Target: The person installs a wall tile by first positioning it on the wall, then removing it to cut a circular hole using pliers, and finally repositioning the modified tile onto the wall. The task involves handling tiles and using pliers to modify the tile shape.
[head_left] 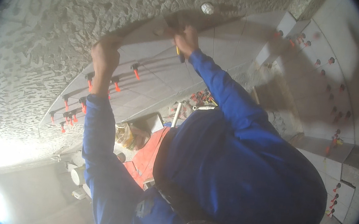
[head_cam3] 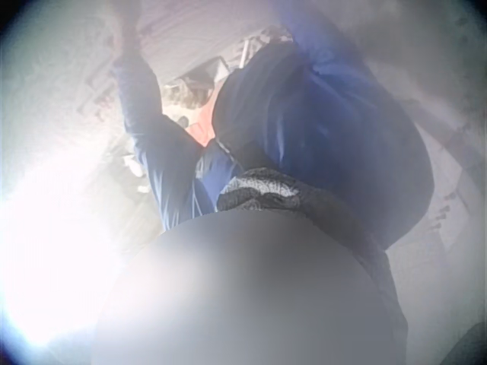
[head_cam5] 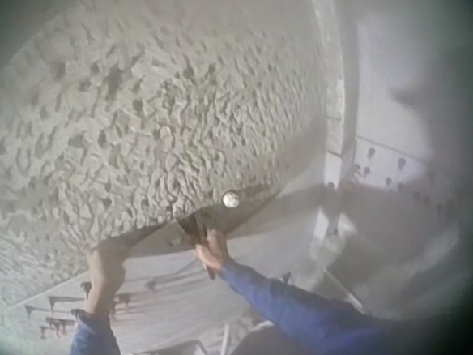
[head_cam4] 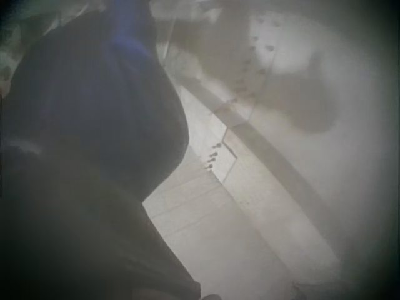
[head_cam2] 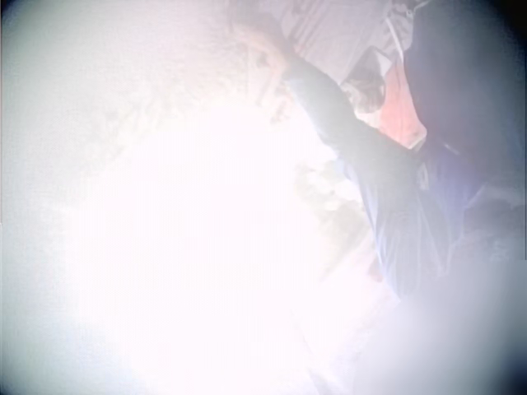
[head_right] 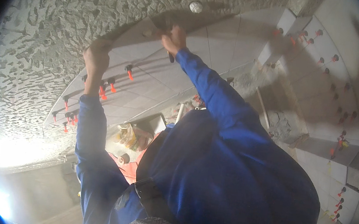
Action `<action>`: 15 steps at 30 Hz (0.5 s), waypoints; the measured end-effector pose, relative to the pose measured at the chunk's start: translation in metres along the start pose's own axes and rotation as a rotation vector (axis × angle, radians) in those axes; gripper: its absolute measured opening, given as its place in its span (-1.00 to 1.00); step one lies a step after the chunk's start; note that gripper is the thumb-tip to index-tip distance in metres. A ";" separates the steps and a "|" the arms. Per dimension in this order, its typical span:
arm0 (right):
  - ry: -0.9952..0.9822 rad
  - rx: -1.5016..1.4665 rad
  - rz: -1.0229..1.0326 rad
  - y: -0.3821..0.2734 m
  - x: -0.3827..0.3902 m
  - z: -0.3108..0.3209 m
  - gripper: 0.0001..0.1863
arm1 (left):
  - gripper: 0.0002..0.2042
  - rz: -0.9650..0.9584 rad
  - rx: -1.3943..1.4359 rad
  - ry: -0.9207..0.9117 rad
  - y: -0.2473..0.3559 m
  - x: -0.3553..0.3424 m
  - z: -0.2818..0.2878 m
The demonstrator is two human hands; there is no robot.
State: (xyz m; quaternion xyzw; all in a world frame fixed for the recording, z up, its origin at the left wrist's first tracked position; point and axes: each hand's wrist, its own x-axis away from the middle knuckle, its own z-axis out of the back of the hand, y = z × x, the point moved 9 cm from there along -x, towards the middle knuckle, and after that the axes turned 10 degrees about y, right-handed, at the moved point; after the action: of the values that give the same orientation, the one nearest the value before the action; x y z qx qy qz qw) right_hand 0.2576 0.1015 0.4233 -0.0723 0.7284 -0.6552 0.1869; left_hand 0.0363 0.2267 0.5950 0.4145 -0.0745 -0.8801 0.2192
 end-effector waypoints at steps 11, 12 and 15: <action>0.034 -0.082 -0.061 -0.011 0.004 0.003 -0.79 | -0.67 -0.006 -0.047 -0.041 -0.008 -0.002 -0.003; 0.038 -0.081 -0.040 -0.013 0.003 0.003 -0.79 | -0.67 -0.036 -0.052 -0.035 -0.006 -0.003 -0.002; 0.016 -0.093 -0.045 -0.012 0.004 0.002 -0.81 | -0.68 -0.008 -0.011 -0.043 -0.007 -0.004 -0.002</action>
State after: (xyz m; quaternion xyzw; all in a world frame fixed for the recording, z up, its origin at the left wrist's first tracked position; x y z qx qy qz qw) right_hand 0.2532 0.0970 0.4348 -0.0919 0.7577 -0.6253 0.1626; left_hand 0.0375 0.2345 0.5943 0.3944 -0.0730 -0.8901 0.2162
